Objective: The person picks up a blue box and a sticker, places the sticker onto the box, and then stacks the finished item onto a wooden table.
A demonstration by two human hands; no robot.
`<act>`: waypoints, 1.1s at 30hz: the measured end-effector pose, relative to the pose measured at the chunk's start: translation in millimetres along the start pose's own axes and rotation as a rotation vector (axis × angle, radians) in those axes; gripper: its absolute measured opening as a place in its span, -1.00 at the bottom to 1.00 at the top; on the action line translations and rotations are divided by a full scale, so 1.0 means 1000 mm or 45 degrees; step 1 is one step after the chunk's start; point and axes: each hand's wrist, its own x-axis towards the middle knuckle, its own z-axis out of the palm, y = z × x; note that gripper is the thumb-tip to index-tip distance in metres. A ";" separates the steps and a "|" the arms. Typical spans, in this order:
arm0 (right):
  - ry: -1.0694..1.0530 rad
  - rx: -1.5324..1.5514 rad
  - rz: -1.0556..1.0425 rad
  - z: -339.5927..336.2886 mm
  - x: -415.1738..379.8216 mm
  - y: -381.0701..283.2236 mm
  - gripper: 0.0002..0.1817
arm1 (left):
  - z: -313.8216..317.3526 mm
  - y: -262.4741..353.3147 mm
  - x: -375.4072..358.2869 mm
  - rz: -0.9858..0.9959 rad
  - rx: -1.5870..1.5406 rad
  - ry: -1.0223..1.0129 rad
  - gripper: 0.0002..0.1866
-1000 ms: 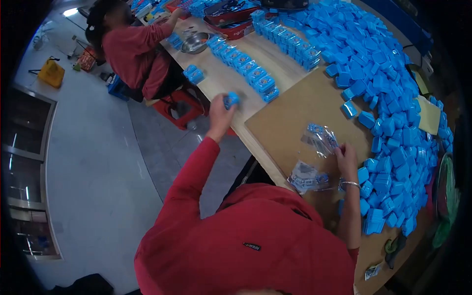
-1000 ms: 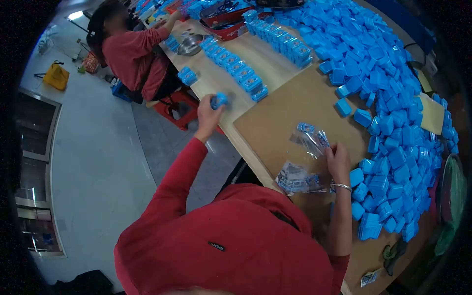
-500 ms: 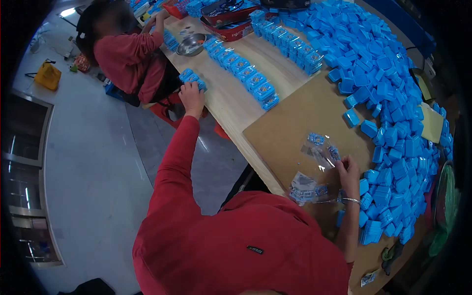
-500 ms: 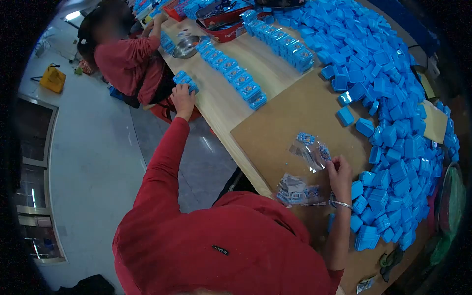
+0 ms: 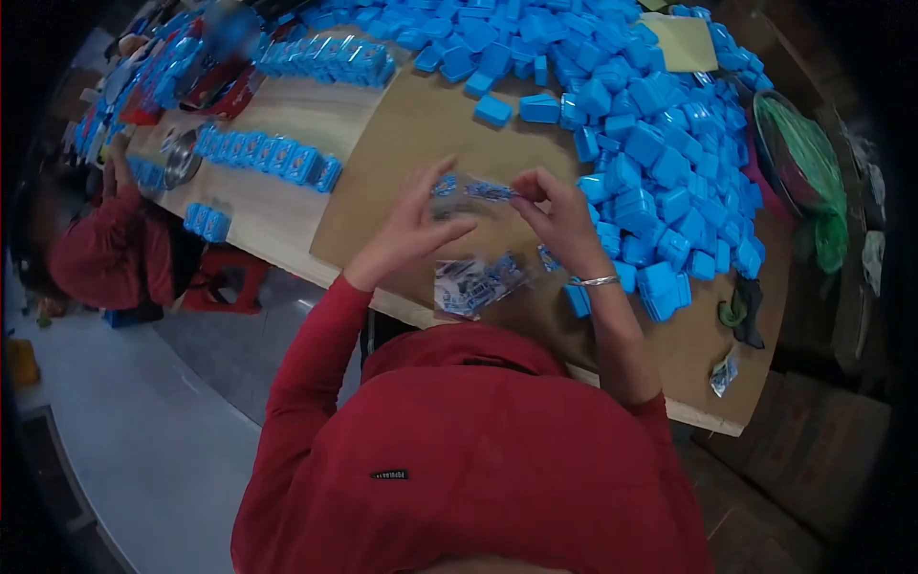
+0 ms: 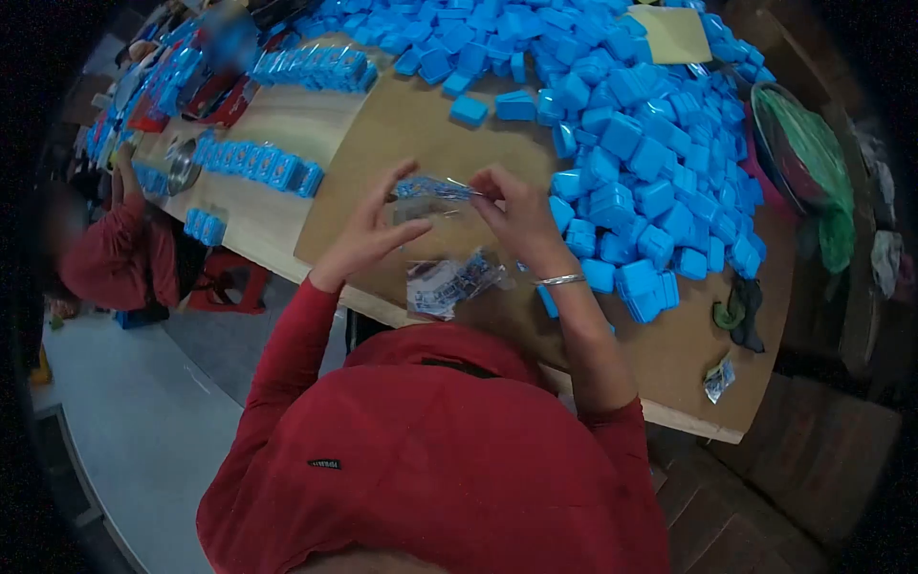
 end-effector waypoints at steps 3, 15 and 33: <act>0.162 0.277 0.047 -0.012 -0.023 -0.013 -0.84 | 0.042 -0.004 0.002 -0.284 -0.621 -0.219 -0.82; 0.563 0.418 0.404 -0.062 -0.121 0.002 -0.87 | 0.094 -0.027 0.010 0.180 0.392 -0.053 -0.58; 0.379 0.756 0.472 -0.066 -0.167 -0.007 -0.93 | 0.110 0.063 -0.014 -0.005 -0.660 -0.955 -0.79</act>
